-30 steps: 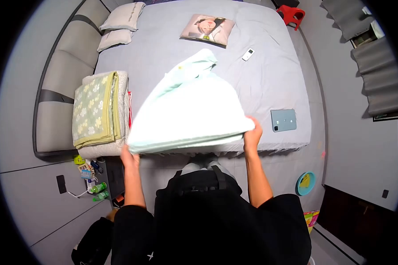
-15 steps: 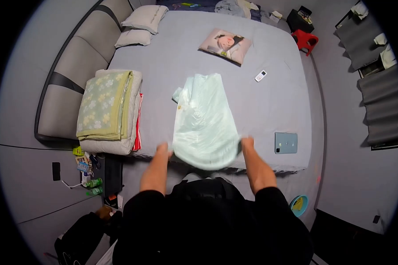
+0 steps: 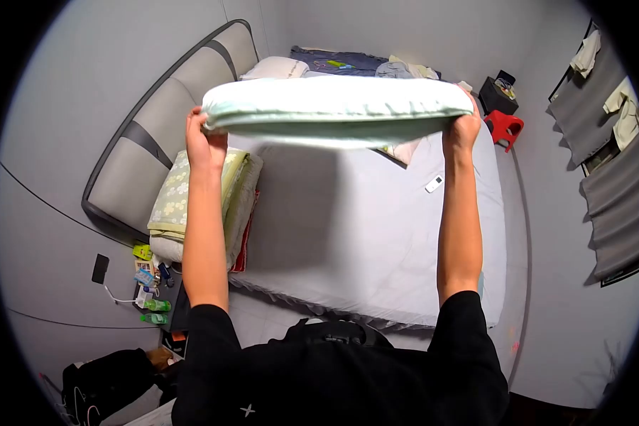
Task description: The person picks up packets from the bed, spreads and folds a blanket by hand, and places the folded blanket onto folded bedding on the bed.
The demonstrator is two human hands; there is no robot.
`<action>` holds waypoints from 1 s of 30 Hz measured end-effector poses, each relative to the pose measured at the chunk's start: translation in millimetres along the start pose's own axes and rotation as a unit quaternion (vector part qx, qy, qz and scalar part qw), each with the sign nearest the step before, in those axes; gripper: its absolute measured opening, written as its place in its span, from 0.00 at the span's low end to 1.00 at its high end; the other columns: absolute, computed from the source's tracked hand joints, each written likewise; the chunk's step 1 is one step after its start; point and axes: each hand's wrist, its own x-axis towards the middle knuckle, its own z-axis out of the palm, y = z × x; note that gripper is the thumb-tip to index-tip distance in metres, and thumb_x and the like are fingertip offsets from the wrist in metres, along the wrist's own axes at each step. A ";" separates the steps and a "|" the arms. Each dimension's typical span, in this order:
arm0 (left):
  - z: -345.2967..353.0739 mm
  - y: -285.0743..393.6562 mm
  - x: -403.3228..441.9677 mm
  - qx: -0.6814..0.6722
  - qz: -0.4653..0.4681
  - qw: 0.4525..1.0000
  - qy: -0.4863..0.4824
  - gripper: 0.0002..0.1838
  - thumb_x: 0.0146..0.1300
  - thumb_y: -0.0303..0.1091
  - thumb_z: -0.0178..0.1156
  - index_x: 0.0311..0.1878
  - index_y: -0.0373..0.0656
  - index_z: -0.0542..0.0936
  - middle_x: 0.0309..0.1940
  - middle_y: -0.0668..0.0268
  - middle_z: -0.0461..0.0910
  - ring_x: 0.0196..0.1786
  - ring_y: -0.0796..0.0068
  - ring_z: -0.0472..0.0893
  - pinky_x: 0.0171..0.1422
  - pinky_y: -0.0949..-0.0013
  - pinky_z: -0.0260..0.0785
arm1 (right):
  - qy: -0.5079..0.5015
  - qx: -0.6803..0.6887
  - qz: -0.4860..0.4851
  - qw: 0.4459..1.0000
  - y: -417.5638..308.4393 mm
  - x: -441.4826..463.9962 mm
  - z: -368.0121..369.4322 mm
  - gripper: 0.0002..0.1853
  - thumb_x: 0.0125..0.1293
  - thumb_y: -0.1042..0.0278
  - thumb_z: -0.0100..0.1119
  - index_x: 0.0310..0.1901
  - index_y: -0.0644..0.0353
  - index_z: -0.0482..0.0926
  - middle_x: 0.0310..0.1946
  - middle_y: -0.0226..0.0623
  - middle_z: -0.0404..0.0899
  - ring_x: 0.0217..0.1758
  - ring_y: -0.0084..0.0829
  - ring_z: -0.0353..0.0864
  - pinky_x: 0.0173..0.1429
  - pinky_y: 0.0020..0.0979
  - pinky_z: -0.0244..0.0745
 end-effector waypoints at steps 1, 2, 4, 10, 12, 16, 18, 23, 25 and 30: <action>-7.5 2.3 -13.9 0.006 -0.006 1.000 0.005 0.13 0.60 0.26 0.51 0.48 0.49 0.71 0.44 0.62 0.76 0.47 0.66 0.79 0.48 0.63 0.75 | -0.023 -0.013 0.004 1.000 1.8 -7.8 -9.0 0.15 0.67 0.83 0.47 0.54 0.71 0.76 0.47 0.42 0.81 0.50 0.32 0.82 0.58 0.30 0.77; -13.9 1.8 -32.0 0.004 -0.008 1.000 0.014 0.13 0.59 0.26 0.51 0.48 0.49 0.71 0.45 0.63 0.76 0.48 0.66 0.78 0.49 0.64 0.74 | -0.035 -0.032 0.003 0.999 3.8 -19.7 -18.8 0.16 0.67 0.83 0.47 0.54 0.71 0.76 0.48 0.43 0.81 0.51 0.32 0.81 0.58 0.30 0.76; -31.5 -4.5 -76.8 0.010 -0.019 0.999 0.026 0.15 0.58 0.26 0.52 0.49 0.49 0.71 0.47 0.64 0.76 0.51 0.67 0.77 0.52 0.64 0.74 | -0.040 -0.081 0.027 0.996 11.7 -49.8 -44.6 0.17 0.67 0.82 0.46 0.55 0.70 0.76 0.50 0.43 0.80 0.54 0.32 0.79 0.61 0.30 0.73; -181.6 -100.4 -263.7 0.087 -0.123 0.971 0.184 0.27 0.57 0.20 0.48 0.62 0.46 0.67 0.57 0.59 0.72 0.60 0.63 0.74 0.63 0.61 0.71 | 0.011 -0.369 0.135 0.919 85.4 -199.8 -206.5 0.20 0.62 0.82 0.49 0.56 0.68 0.75 0.53 0.42 0.79 0.58 0.33 0.75 0.65 0.31 0.67; -233.1 -145.0 -330.3 0.103 -0.208 0.939 0.253 0.30 0.58 0.20 0.49 0.66 0.49 0.65 0.59 0.57 0.71 0.58 0.61 0.76 0.60 0.58 0.73 | 0.015 -0.427 0.204 0.881 102.9 -257.5 -248.0 0.16 0.64 0.79 0.53 0.54 0.64 0.75 0.47 0.41 0.79 0.50 0.30 0.77 0.57 0.28 0.71; -315.7 -235.5 -450.2 0.153 -0.392 0.810 0.408 0.34 0.54 0.19 0.53 0.66 0.53 0.63 0.57 0.55 0.71 0.53 0.57 0.78 0.51 0.50 0.78 | 0.018 -0.522 0.372 0.767 150.5 -355.7 -352.4 0.13 0.61 0.78 0.53 0.48 0.56 0.75 0.34 0.36 0.80 0.35 0.27 0.76 0.43 0.28 0.72; -317.5 -260.0 -485.7 0.212 -0.451 0.759 0.420 0.36 0.52 0.19 0.55 0.66 0.53 0.62 0.56 0.55 0.71 0.53 0.56 0.78 0.48 0.49 0.79 | 0.028 -0.573 0.413 0.707 152.3 -391.3 -379.3 0.13 0.60 0.77 0.54 0.46 0.55 0.75 0.33 0.36 0.80 0.33 0.30 0.76 0.43 0.29 0.72; -248.5 -276.8 -484.6 0.340 -0.494 0.732 0.323 0.39 0.50 0.21 0.57 0.67 0.54 0.60 0.55 0.53 0.71 0.52 0.58 0.78 0.47 0.50 0.78 | -0.041 -0.600 0.357 0.714 115.5 -395.1 -400.9 0.14 0.58 0.79 0.50 0.45 0.55 0.73 0.33 0.37 0.79 0.34 0.31 0.76 0.44 0.30 0.72; -227.3 -276.4 -479.8 0.379 -0.470 0.758 0.248 0.40 0.50 0.21 0.57 0.68 0.56 0.59 0.55 0.51 0.71 0.51 0.58 0.78 0.46 0.52 0.79 | -0.103 -0.544 0.277 0.786 113.5 -369.7 -434.8 0.16 0.55 0.83 0.46 0.45 0.56 0.73 0.36 0.37 0.78 0.37 0.30 0.75 0.45 0.28 0.71; -160.1 -271.0 -457.6 0.440 -0.440 0.780 0.061 0.41 0.53 0.18 0.53 0.71 0.57 0.55 0.51 0.53 0.73 0.43 0.65 0.78 0.41 0.62 0.79 | -0.122 -0.464 0.347 0.806 82.2 -277.8 -443.0 0.19 0.56 0.85 0.42 0.46 0.58 0.76 0.36 0.32 0.77 0.38 0.26 0.73 0.45 0.25 0.69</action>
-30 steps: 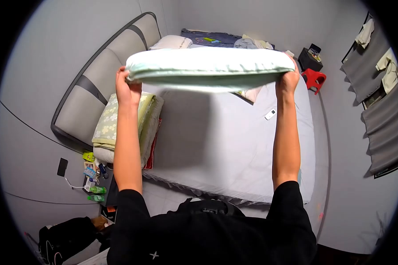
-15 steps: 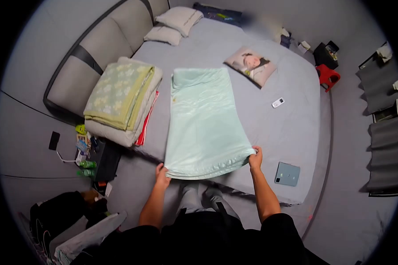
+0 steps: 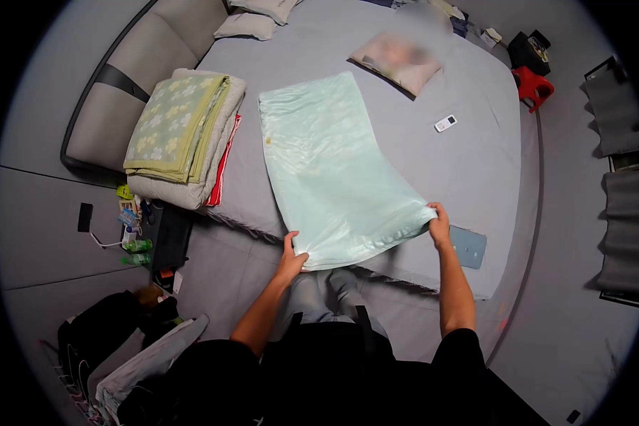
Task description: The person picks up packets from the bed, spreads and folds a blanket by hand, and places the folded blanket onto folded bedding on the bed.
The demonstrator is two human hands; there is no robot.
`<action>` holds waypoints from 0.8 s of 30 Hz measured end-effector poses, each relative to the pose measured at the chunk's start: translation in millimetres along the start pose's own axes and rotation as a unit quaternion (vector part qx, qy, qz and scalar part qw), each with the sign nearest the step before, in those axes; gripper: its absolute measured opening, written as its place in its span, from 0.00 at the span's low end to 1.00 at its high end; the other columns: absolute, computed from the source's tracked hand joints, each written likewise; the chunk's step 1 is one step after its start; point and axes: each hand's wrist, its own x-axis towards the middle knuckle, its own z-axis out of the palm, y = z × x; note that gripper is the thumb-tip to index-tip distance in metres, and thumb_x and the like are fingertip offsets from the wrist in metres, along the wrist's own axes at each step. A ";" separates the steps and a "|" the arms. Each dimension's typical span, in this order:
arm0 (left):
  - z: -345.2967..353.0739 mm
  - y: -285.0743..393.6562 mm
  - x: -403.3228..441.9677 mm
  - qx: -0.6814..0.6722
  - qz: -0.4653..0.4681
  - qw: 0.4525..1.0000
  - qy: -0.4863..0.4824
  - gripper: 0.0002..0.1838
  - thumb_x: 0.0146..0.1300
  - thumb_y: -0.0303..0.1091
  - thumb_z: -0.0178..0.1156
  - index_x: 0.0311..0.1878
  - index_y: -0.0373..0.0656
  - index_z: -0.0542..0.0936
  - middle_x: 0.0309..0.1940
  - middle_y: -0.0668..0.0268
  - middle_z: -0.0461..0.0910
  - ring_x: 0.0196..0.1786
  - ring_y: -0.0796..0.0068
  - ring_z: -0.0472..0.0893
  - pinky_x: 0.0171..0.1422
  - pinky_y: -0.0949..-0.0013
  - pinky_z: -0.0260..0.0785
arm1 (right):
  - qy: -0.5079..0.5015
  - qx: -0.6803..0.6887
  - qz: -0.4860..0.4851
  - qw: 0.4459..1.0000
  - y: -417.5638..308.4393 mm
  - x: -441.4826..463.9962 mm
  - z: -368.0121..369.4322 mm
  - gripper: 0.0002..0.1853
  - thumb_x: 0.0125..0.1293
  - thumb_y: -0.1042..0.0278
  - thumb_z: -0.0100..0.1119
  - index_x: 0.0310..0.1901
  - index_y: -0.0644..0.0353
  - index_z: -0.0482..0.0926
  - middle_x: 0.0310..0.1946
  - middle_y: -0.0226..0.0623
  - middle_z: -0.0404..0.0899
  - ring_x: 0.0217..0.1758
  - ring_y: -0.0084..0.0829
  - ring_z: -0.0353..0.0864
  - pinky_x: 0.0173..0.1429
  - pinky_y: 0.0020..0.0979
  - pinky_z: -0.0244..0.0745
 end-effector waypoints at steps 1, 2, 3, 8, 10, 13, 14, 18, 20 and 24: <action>5.8 12.1 -7.5 -0.030 -0.004 0.999 -0.016 0.42 0.53 0.17 0.52 0.71 0.57 0.55 0.48 0.55 0.73 0.41 0.66 0.79 0.39 0.62 0.80 | -0.018 0.014 0.028 0.999 -13.2 1.4 -9.6 0.19 0.57 0.84 0.42 0.46 0.57 0.77 0.36 0.32 0.77 0.38 0.25 0.73 0.44 0.25 0.69; 5.0 7.6 -7.8 -0.021 0.004 0.999 -0.032 0.35 0.55 0.17 0.50 0.68 0.53 0.63 0.49 0.56 0.73 0.45 0.64 0.78 0.42 0.61 0.82 | -0.037 0.027 0.056 0.997 -19.3 1.3 -16.1 0.18 0.59 0.84 0.42 0.46 0.56 0.77 0.36 0.31 0.77 0.38 0.24 0.73 0.44 0.25 0.70; 1.6 -1.1 -8.6 -0.024 -0.026 0.998 -0.060 0.32 0.55 0.18 0.50 0.65 0.51 0.66 0.49 0.57 0.73 0.47 0.63 0.78 0.43 0.59 0.82 | -0.062 0.059 0.108 0.990 -18.1 -2.9 -21.3 0.17 0.60 0.82 0.43 0.46 0.55 0.77 0.36 0.30 0.77 0.38 0.24 0.74 0.43 0.26 0.70; -20.9 -66.4 -30.8 -0.106 -0.264 0.955 -0.084 0.20 0.56 0.23 0.51 0.54 0.41 0.76 0.51 0.57 0.72 0.52 0.58 0.77 0.49 0.52 0.81 | -0.197 0.128 0.383 0.893 27.6 -52.5 -38.6 0.10 0.68 0.74 0.47 0.45 0.50 0.77 0.36 0.26 0.78 0.37 0.23 0.76 0.39 0.28 0.73; -30.2 -69.3 -34.0 -0.146 -0.297 0.939 -0.090 0.21 0.54 0.24 0.51 0.54 0.38 0.75 0.52 0.56 0.73 0.55 0.55 0.77 0.54 0.49 0.80 | -0.266 0.057 0.440 0.856 25.0 -58.0 -37.8 0.08 0.68 0.69 0.50 0.45 0.50 0.77 0.36 0.27 0.78 0.36 0.24 0.77 0.37 0.29 0.77; -57.6 -54.3 -13.3 -0.262 -0.302 0.913 -0.079 0.21 0.54 0.26 0.51 0.54 0.35 0.74 0.52 0.55 0.75 0.55 0.53 0.78 0.56 0.48 0.79 | -0.261 -0.007 0.427 0.866 10.3 -24.6 -24.2 0.08 0.65 0.68 0.53 0.44 0.53 0.78 0.34 0.29 0.78 0.35 0.24 0.78 0.35 0.30 0.79; -71.3 -43.8 2.4 -0.308 -0.295 0.902 -0.072 0.22 0.55 0.27 0.51 0.54 0.34 0.74 0.53 0.55 0.76 0.55 0.52 0.78 0.57 0.48 0.78 | -0.250 0.005 0.403 0.880 19.9 -2.7 -22.3 0.09 0.63 0.69 0.55 0.44 0.58 0.79 0.33 0.31 0.79 0.35 0.25 0.79 0.32 0.29 0.78; -129.4 24.6 100.1 -0.417 -0.204 0.886 -0.022 0.22 0.62 0.33 0.53 0.57 0.29 0.70 0.51 0.46 0.78 0.52 0.47 0.81 0.56 0.48 0.80 | -0.154 0.183 0.318 0.918 -29.5 91.4 17.0 0.14 0.65 0.70 0.55 0.50 0.67 0.79 0.44 0.37 0.82 0.45 0.32 0.82 0.50 0.34 0.78; -149.2 75.4 142.8 -0.484 -0.175 0.857 0.027 0.21 0.65 0.37 0.52 0.54 0.29 0.71 0.51 0.43 0.77 0.53 0.48 0.81 0.60 0.48 0.78 | -0.167 0.295 0.296 0.893 -90.1 129.6 38.1 0.15 0.65 0.70 0.55 0.51 0.67 0.78 0.45 0.37 0.82 0.49 0.30 0.81 0.54 0.33 0.79; -169.5 143.1 226.8 -0.509 -0.125 0.848 0.075 0.21 0.66 0.37 0.53 0.54 0.29 0.69 0.50 0.43 0.77 0.53 0.48 0.81 0.62 0.51 0.77 | -0.194 0.345 0.186 0.899 -127.8 204.1 102.5 0.15 0.62 0.79 0.59 0.51 0.66 0.76 0.45 0.35 0.83 0.49 0.28 0.83 0.58 0.29 0.80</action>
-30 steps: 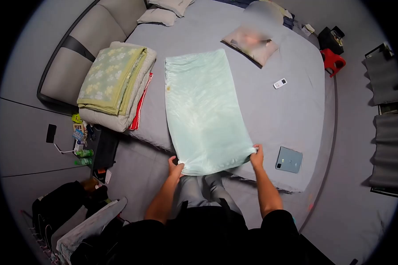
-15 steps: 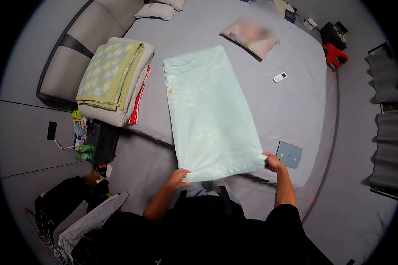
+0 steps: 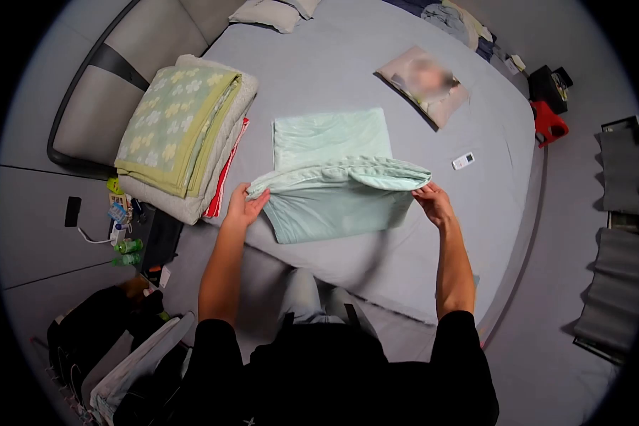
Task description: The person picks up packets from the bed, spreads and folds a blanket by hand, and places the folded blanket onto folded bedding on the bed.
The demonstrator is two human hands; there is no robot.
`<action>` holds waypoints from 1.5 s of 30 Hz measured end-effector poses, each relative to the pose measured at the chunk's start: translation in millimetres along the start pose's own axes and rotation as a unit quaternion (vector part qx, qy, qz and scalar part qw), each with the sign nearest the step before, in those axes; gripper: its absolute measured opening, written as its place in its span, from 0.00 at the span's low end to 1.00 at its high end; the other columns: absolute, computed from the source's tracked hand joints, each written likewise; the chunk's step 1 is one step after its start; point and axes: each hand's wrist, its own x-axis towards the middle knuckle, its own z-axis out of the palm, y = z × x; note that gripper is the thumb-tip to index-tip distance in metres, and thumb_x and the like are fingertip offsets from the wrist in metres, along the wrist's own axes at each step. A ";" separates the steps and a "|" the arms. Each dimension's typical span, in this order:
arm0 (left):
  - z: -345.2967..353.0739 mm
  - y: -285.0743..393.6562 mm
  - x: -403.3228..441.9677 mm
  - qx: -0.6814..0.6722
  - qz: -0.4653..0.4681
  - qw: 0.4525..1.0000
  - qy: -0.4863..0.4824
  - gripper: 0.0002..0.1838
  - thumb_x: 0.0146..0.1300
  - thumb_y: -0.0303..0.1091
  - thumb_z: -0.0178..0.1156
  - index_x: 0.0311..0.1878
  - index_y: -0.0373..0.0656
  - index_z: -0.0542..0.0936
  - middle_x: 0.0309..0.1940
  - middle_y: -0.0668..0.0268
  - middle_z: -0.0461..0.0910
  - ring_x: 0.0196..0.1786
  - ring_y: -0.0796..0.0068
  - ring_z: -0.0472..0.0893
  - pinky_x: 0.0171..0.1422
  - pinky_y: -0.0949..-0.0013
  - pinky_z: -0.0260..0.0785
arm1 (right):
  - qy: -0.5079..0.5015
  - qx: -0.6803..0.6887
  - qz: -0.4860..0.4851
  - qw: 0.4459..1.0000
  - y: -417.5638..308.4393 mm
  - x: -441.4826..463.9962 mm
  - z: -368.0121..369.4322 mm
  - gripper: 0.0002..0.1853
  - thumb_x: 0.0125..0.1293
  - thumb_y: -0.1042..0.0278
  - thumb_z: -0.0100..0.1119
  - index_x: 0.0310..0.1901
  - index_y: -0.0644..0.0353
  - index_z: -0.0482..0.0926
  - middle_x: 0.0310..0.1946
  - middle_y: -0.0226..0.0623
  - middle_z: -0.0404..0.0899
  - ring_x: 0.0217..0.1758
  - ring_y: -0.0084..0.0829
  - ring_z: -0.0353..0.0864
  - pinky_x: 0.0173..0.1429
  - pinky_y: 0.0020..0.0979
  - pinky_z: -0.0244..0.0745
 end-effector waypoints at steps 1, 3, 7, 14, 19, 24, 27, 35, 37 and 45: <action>11.7 7.2 18.6 -0.018 0.004 1.000 0.001 0.21 0.65 0.37 0.54 0.55 0.29 0.69 0.50 0.43 0.77 0.53 0.48 0.81 0.62 0.52 0.77 | 0.030 -0.051 -0.020 0.998 10.7 30.9 -0.4 0.17 0.61 0.82 0.59 0.52 0.66 0.75 0.45 0.36 0.83 0.48 0.28 0.83 0.58 0.29 0.80; 27.2 14.3 53.9 -0.046 0.006 0.999 0.019 0.26 0.66 0.41 0.57 0.57 0.30 0.67 0.53 0.44 0.75 0.54 0.49 0.81 0.63 0.53 0.76 | 0.129 -0.183 -0.042 0.974 29.5 80.7 -1.9 0.16 0.62 0.82 0.58 0.52 0.67 0.76 0.44 0.36 0.83 0.45 0.27 0.83 0.56 0.28 0.80; 44.6 31.3 129.7 -0.078 -0.003 0.995 0.054 0.31 0.66 0.46 0.60 0.59 0.29 0.64 0.56 0.44 0.72 0.55 0.49 0.81 0.63 0.54 0.76 | 0.196 -0.168 -0.092 0.962 41.5 151.2 9.4 0.11 0.68 0.73 0.59 0.49 0.67 0.79 0.38 0.34 0.83 0.39 0.23 0.82 0.51 0.26 0.80; 111.9 74.7 163.3 0.007 0.053 0.995 0.090 0.31 0.65 0.44 0.63 0.60 0.31 0.62 0.55 0.45 0.71 0.55 0.47 0.80 0.62 0.53 0.76 | 0.230 -0.139 -0.115 0.956 5.6 239.0 15.0 0.08 0.71 0.69 0.58 0.40 0.66 0.80 0.30 0.33 0.81 0.34 0.24 0.82 0.41 0.25 0.80; 109.3 72.9 208.1 -0.006 0.104 0.994 -0.035 0.36 0.64 0.46 0.65 0.67 0.42 0.58 0.58 0.43 0.69 0.61 0.50 0.76 0.69 0.52 0.70 | 0.202 -0.028 -0.103 0.974 10.2 293.6 18.2 0.17 0.69 0.68 0.60 0.56 0.65 0.71 0.35 0.34 0.81 0.43 0.26 0.80 0.54 0.32 0.77; -13.3 -23.8 248.9 0.417 0.176 0.890 0.060 0.57 0.54 0.47 0.75 0.76 0.40 0.45 0.64 0.42 0.66 0.68 0.52 0.70 0.70 0.52 0.66 | 0.221 -0.498 0.029 0.838 113.6 291.9 -46.3 0.61 0.43 0.56 0.83 0.74 0.66 0.51 0.69 0.57 0.63 0.70 0.49 0.67 0.72 0.41 0.63; -53.0 -58.7 236.0 0.519 0.089 0.846 0.081 0.58 0.50 0.47 0.77 0.74 0.34 0.49 0.66 0.46 0.67 0.66 0.52 0.72 0.69 0.54 0.67 | 0.230 -0.574 0.098 0.779 164.8 280.4 -64.0 0.65 0.44 0.49 0.81 0.76 0.63 0.46 0.78 0.50 0.48 0.81 0.50 0.43 0.78 0.44 0.50; -41.5 -60.7 218.6 0.495 0.003 0.869 -0.005 0.40 0.52 0.42 0.75 0.65 0.33 0.70 0.57 0.53 0.78 0.59 0.62 0.78 0.62 0.61 0.70 | 0.237 -0.587 0.090 0.769 149.1 254.6 -42.9 0.60 0.50 0.45 0.76 0.75 0.65 0.48 0.74 0.54 0.54 0.77 0.47 0.54 0.75 0.45 0.56; -43.8 -66.7 210.7 0.462 -0.009 0.886 -0.031 0.40 0.53 0.40 0.74 0.65 0.33 0.70 0.57 0.54 0.78 0.57 0.63 0.78 0.61 0.62 0.70 | 0.239 -0.535 0.137 0.799 142.6 242.3 -36.6 0.57 0.51 0.47 0.75 0.74 0.67 0.51 0.69 0.56 0.62 0.71 0.46 0.65 0.71 0.42 0.62; -21.0 -92.7 163.0 0.448 0.113 0.885 -0.063 0.36 0.56 0.31 0.68 0.67 0.33 0.67 0.56 0.53 0.78 0.57 0.62 0.78 0.62 0.62 0.69 | 0.112 -0.382 0.093 0.912 144.3 160.2 -2.6 0.32 0.58 0.66 0.66 0.63 0.70 0.70 0.55 0.48 0.80 0.57 0.41 0.80 0.62 0.37 0.72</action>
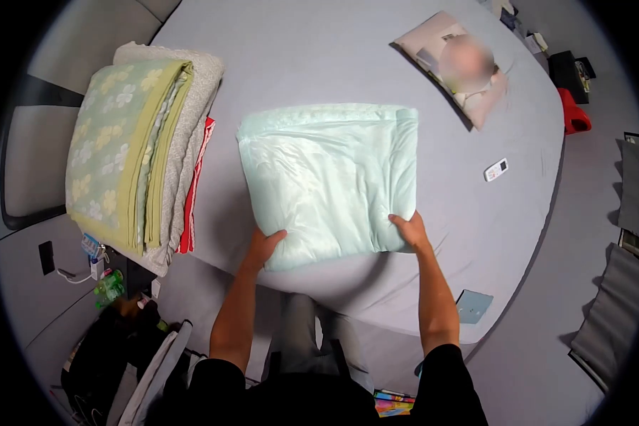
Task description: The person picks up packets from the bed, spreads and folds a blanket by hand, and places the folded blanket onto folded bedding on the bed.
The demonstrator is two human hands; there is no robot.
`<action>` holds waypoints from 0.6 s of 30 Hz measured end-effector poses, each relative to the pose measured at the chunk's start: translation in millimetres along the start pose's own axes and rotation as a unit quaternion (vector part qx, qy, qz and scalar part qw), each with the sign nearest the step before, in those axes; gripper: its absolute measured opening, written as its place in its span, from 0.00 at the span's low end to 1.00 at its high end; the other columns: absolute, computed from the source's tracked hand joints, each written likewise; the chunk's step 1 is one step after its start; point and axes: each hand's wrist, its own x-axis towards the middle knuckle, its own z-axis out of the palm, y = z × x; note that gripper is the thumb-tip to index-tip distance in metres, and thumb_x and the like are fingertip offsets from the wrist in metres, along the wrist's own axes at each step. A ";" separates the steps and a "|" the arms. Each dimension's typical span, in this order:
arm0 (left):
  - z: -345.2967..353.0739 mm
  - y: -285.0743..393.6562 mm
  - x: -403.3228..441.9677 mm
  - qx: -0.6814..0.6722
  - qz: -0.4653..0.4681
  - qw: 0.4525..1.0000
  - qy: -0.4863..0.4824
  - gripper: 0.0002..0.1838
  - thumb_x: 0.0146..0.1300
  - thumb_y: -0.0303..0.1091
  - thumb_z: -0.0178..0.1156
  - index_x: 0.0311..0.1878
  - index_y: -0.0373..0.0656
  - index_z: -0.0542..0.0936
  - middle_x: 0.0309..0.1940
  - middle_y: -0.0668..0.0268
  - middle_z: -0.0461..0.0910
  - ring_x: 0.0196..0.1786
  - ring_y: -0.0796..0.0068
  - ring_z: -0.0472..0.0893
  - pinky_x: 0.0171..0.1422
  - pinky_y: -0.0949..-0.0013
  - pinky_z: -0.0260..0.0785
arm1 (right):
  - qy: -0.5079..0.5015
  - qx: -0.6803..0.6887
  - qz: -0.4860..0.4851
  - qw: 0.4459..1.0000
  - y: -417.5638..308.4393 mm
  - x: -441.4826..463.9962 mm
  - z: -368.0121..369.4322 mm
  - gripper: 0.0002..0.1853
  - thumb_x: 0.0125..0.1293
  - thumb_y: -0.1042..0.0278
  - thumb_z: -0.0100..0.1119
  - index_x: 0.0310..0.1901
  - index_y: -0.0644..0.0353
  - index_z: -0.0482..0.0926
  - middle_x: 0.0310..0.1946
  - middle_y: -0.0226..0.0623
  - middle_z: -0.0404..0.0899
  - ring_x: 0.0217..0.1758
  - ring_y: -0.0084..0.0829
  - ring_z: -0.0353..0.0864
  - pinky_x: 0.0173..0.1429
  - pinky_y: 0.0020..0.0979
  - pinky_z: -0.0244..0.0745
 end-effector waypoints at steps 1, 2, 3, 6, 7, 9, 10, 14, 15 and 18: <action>4.8 9.2 -9.2 0.017 0.047 0.999 0.016 0.36 0.56 0.31 0.67 0.68 0.33 0.66 0.56 0.53 0.78 0.57 0.61 0.78 0.62 0.61 0.69 | 0.005 -0.001 -0.030 1.000 -1.7 -16.0 4.9 0.32 0.58 0.66 0.66 0.63 0.69 0.70 0.54 0.49 0.81 0.56 0.41 0.81 0.61 0.37 0.73; 9.5 19.1 -19.1 0.072 0.059 0.995 0.020 0.37 0.55 0.31 0.67 0.68 0.33 0.65 0.57 0.51 0.78 0.58 0.58 0.78 0.63 0.60 0.68 | 0.010 -0.002 -0.062 0.998 -3.7 -33.3 11.5 0.32 0.58 0.65 0.67 0.63 0.68 0.70 0.53 0.50 0.81 0.56 0.41 0.81 0.61 0.37 0.73; 13.8 28.2 -31.7 0.128 0.071 0.989 0.026 0.39 0.54 0.32 0.67 0.69 0.34 0.64 0.57 0.49 0.78 0.59 0.55 0.78 0.64 0.58 0.68 | 0.007 -0.026 -0.073 0.997 -6.9 -55.0 17.9 0.32 0.57 0.65 0.68 0.63 0.67 0.70 0.53 0.50 0.81 0.56 0.42 0.81 0.60 0.37 0.73; 39.7 50.9 -79.0 0.234 0.135 0.962 0.037 0.41 0.53 0.34 0.68 0.70 0.36 0.63 0.58 0.43 0.76 0.61 0.46 0.76 0.65 0.55 0.67 | -0.028 -0.069 -0.139 0.987 -23.2 -127.1 46.5 0.36 0.56 0.62 0.68 0.66 0.61 0.67 0.55 0.51 0.81 0.58 0.47 0.81 0.62 0.38 0.73; 51.0 55.5 -99.8 0.262 0.162 0.951 0.038 0.41 0.53 0.35 0.68 0.70 0.36 0.62 0.58 0.41 0.75 0.62 0.43 0.75 0.66 0.54 0.67 | -0.025 -0.094 -0.176 0.980 -31.4 -159.5 56.7 0.38 0.54 0.59 0.69 0.65 0.63 0.67 0.52 0.54 0.81 0.56 0.51 0.81 0.60 0.40 0.74; 75.3 64.0 -149.8 0.273 0.163 0.948 0.008 0.42 0.52 0.36 0.67 0.71 0.40 0.62 0.56 0.40 0.76 0.60 0.39 0.75 0.63 0.52 0.68 | -0.037 -0.111 -0.164 0.980 -36.6 -214.8 79.7 0.37 0.52 0.59 0.68 0.64 0.63 0.68 0.52 0.54 0.81 0.56 0.51 0.80 0.61 0.41 0.73; 88.9 77.7 -187.5 0.271 0.152 0.950 -0.020 0.42 0.51 0.35 0.66 0.71 0.41 0.63 0.56 0.41 0.77 0.59 0.40 0.76 0.62 0.52 0.69 | -0.046 -0.120 -0.155 0.980 -35.4 -245.0 86.8 0.37 0.51 0.60 0.68 0.64 0.63 0.69 0.52 0.54 0.81 0.57 0.51 0.80 0.61 0.41 0.72; 92.6 85.2 -288.3 0.311 0.138 0.940 -0.015 0.37 0.50 0.33 0.65 0.67 0.42 0.68 0.54 0.45 0.79 0.58 0.42 0.77 0.61 0.53 0.70 | -0.012 -0.141 -0.098 0.985 -29.1 -344.6 98.0 0.33 0.50 0.60 0.65 0.59 0.65 0.73 0.49 0.55 0.82 0.54 0.54 0.81 0.59 0.43 0.73; 89.1 86.6 -308.9 0.295 0.134 0.946 -0.015 0.35 0.49 0.32 0.65 0.64 0.41 0.71 0.54 0.46 0.79 0.58 0.44 0.77 0.61 0.55 0.70 | -0.016 -0.139 -0.108 0.984 -27.2 -360.1 95.9 0.31 0.50 0.61 0.65 0.57 0.65 0.74 0.48 0.55 0.82 0.54 0.53 0.81 0.58 0.43 0.73; 74.0 69.4 -347.6 0.263 0.115 0.957 -0.041 0.34 0.49 0.33 0.65 0.63 0.41 0.71 0.53 0.46 0.79 0.58 0.45 0.77 0.62 0.56 0.69 | -0.037 -0.117 -0.140 0.982 -21.0 -403.3 96.2 0.29 0.50 0.60 0.65 0.53 0.68 0.76 0.48 0.57 0.82 0.54 0.54 0.80 0.58 0.44 0.73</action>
